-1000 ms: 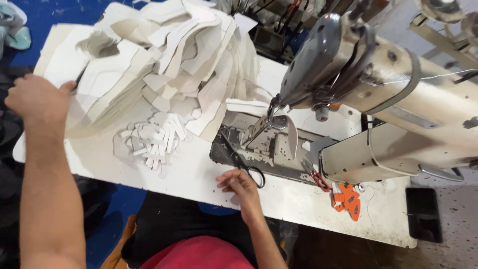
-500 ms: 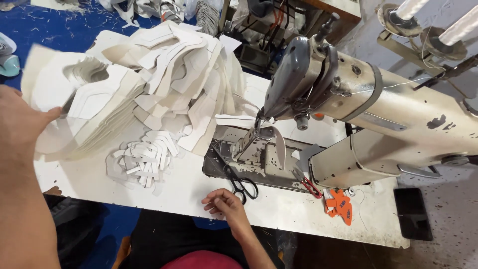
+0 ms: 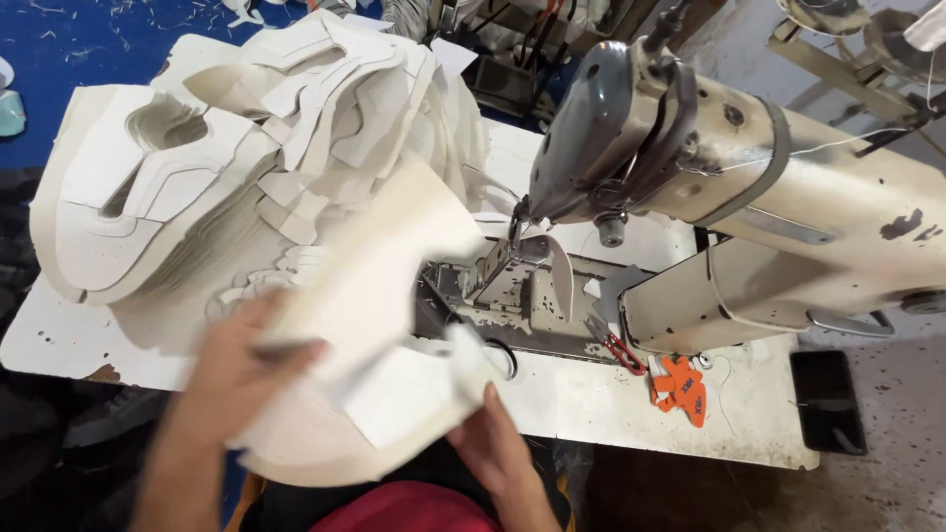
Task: The person repeatedly picks up white shoe parts, aligns them with a smaller white piece, and sews them together using a sewing machine. After each stitch, the person cuts the thread with scissors and places the finished part aside.
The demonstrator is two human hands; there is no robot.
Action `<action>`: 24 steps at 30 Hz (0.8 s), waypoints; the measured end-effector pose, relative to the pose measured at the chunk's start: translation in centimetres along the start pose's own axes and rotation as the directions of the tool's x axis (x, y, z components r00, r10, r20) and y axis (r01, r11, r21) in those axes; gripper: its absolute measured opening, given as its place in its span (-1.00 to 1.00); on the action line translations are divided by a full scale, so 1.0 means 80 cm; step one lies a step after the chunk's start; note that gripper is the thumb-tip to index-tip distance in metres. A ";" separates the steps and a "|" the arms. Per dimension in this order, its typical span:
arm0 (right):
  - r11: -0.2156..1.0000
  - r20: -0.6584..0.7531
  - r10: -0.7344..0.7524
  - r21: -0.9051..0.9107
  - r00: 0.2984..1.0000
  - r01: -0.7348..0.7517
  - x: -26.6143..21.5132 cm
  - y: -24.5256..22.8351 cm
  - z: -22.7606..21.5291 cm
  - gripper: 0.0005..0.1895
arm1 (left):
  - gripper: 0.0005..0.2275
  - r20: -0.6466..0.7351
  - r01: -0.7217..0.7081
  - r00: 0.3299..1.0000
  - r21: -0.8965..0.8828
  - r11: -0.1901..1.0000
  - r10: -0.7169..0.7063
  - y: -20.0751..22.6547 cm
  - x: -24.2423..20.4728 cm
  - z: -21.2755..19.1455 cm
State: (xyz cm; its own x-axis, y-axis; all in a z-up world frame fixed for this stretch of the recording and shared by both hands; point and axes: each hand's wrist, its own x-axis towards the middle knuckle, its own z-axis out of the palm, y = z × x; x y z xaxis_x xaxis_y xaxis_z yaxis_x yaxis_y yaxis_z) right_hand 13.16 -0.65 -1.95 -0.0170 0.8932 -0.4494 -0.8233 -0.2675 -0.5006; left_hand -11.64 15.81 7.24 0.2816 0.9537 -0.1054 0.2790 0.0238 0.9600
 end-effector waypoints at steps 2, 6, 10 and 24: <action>0.976 -0.452 -0.218 -0.116 0.865 0.185 -0.010 0.004 -0.047 -0.38 | -0.51 0.242 0.099 0.968 -0.137 0.986 -0.064 -0.027 -0.005 0.055; 0.765 -0.522 -0.602 -0.594 0.604 0.249 -0.023 -0.027 -0.109 -0.28 | -0.63 0.268 0.246 0.955 -0.482 0.841 -0.126 -0.162 -0.021 0.188; 0.321 -0.148 -0.834 -0.914 0.531 0.249 -0.031 -0.035 -0.081 -0.33 | -0.63 0.337 0.373 0.921 -0.612 0.697 -0.196 -0.166 -0.035 0.247; 0.384 -0.106 -0.561 -0.912 0.821 0.145 0.039 0.002 -0.080 -0.54 | -0.78 -0.074 -0.245 0.945 0.483 0.841 0.318 -0.109 0.069 0.059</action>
State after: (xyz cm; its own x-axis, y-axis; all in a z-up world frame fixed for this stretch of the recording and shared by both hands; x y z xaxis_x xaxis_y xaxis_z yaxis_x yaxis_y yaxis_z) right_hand 16.57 -0.26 -8.16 0.5083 0.8450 -0.1662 0.1983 -0.3027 -0.9322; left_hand -8.16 19.43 -2.92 0.2870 0.9312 0.2248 0.6090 -0.3585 0.7076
